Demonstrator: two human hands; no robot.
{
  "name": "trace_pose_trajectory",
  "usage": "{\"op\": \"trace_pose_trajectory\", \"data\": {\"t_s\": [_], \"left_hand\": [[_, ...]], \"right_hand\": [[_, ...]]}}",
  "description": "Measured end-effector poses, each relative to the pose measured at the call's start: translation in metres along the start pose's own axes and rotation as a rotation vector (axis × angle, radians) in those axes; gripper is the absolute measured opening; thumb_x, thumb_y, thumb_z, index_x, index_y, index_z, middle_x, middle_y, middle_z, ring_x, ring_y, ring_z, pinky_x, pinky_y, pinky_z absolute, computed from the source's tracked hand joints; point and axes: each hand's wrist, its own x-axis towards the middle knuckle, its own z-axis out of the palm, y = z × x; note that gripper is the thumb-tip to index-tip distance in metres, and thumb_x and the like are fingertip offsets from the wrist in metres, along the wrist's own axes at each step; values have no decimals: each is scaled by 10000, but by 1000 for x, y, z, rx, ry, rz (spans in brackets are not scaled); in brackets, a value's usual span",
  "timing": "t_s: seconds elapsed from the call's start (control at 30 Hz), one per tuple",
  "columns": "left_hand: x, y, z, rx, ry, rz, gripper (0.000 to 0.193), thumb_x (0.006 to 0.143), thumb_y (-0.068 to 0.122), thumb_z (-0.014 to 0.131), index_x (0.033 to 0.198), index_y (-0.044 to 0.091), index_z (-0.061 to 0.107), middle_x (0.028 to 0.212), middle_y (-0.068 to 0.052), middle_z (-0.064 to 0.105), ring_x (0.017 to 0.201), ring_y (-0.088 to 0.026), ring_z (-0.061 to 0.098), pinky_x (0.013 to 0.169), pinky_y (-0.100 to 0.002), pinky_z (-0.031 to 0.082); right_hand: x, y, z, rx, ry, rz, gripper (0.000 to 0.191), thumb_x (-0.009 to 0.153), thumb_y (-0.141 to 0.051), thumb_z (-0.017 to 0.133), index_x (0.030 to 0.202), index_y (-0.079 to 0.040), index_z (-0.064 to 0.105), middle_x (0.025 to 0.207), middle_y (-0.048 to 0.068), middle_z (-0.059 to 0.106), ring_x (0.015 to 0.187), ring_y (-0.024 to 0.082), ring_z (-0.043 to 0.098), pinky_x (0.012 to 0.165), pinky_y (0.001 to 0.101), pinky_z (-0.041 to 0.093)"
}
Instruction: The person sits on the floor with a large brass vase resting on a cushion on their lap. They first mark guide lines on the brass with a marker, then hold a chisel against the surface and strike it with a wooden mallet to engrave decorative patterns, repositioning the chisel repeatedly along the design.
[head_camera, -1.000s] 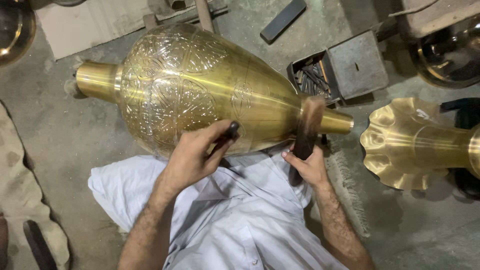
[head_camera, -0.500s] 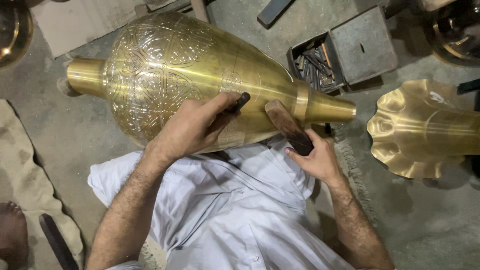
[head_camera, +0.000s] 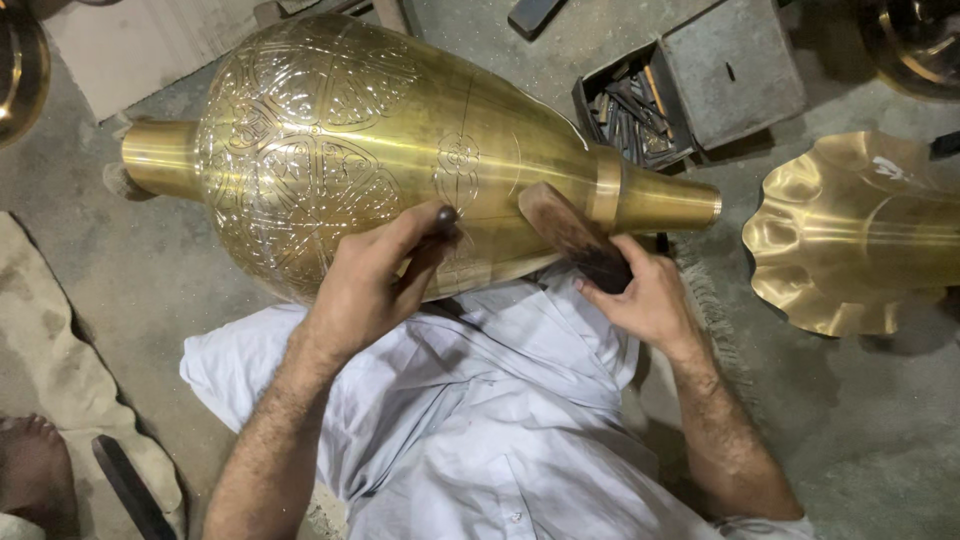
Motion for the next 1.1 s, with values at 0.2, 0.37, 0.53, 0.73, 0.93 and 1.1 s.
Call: {"op": "trace_pose_trajectory", "data": {"t_s": [0.2,0.37,0.53,0.73,0.93,1.1], "left_hand": [[-23,-16,18,13,152,25,356,962,-55,706,1287,-1,573,1152,-138,742,1048,-233,779,881,-316,641],[-37,-30,34,116,270,-6,250,925,-18,779,1125,22,635,1014,-134,752,925,-247,780,783,-349,624],[-35,-32,35,112,247,31,238,900,19,810,1061,28,636,965,-141,751,877,-273,780,733,-367,614],[-1,-18,12,100,-64,95,368,1003,19,665,1353,33,548,1138,-158,741,951,-304,760,784,-393,629],[31,-3,0,190,-323,-11,417,978,85,663,1379,119,553,1052,-144,749,853,-307,764,715,-409,626],[42,-1,-2,166,-320,130,367,997,111,670,1347,136,562,1118,-133,762,887,-301,777,767,-400,646]], "right_hand": [[24,-53,-53,23,65,-325,453,846,-227,846,1196,-11,654,951,134,765,834,202,766,718,330,611],[30,-140,-98,-315,74,-577,294,886,-70,776,1157,-40,666,806,75,694,741,229,725,645,372,568],[26,-166,-111,-719,118,-748,332,740,-78,809,1028,-61,644,791,79,682,705,266,699,613,412,539],[27,-83,-55,-185,58,-354,348,864,-195,823,1117,-56,630,852,115,698,738,294,736,613,406,558],[10,-22,-19,-158,73,-148,420,816,-243,851,1125,-43,649,880,202,739,817,381,735,661,454,567],[10,-12,-37,-209,160,-191,382,830,-220,854,1119,-51,668,895,173,752,810,351,746,683,451,570]]}}
